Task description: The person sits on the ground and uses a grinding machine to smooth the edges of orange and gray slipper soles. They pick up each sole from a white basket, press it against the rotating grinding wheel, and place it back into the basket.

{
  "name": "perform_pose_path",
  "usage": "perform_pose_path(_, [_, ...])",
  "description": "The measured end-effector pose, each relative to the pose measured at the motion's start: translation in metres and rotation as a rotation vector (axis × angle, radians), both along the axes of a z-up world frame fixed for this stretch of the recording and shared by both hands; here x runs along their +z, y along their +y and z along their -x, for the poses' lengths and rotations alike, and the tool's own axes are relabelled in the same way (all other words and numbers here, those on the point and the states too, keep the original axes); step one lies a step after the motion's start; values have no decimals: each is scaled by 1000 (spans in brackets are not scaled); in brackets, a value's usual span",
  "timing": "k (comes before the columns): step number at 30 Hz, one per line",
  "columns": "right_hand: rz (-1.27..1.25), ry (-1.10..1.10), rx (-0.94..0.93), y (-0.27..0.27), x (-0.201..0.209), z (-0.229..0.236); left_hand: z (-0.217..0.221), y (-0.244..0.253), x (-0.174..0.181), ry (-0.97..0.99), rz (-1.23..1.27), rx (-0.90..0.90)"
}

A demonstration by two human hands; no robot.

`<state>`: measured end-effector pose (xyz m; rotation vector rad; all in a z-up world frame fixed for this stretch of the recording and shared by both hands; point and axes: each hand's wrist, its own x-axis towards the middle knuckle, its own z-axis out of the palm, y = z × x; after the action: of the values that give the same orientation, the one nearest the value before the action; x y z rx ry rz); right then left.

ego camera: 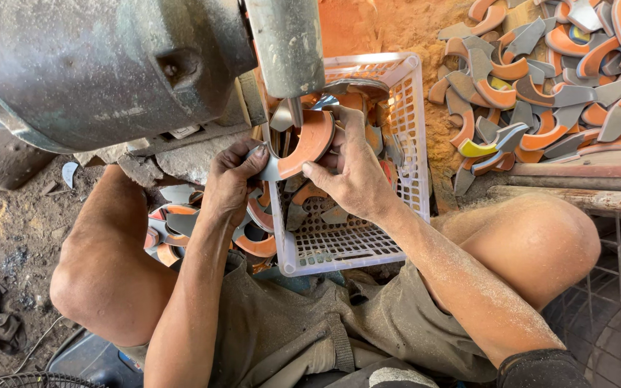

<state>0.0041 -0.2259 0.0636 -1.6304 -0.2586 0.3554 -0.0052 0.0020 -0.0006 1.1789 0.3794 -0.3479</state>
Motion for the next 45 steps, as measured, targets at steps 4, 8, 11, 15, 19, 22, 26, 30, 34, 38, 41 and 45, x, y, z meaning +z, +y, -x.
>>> perform_pose_path(4, [-30, 43, 7, -6, -2, 10, 8, -1, 14, -69, -106, -66])
perform_pose_path(8, [-129, 114, 4, -18, -4, 9, 20, -11, 42, -294, -516, -74])
perform_pose_path(11, [-127, 89, -29, -29, -4, 6, 18, -27, 56, -425, -734, -82])
perform_pose_path(15, [-149, 205, -78, -29, 3, -4, 11, -34, 62, -378, -645, -55])
perform_pose_path(19, [-136, 175, -99, -27, 13, -18, 2, -37, 59, -225, -553, -85])
perform_pose_path(22, [-103, 111, -92, -26, 17, -28, -2, -37, 57, -198, -505, -122])
perform_pose_path(26, [-91, 96, -67, -26, 21, -36, -10, -39, 52, -97, -394, -75])
perform_pose_path(30, [-145, 86, -30, -27, 21, -42, -16, -40, 44, -156, -288, -28])
perform_pose_path(34, [-62, -20, -5, -26, 18, -49, -20, -39, 38, -142, -231, 9])
perform_pose_path(38, [-77, 4, -16, -23, 13, -49, -21, -35, 31, -152, -165, 35])
perform_pose_path(41, [-106, -12, 3, -19, 8, -47, -20, -31, 25, -153, -84, 56])
perform_pose_path(45, [-72, -69, 25, -15, 4, -42, -19, -25, 18, -148, -12, 69])
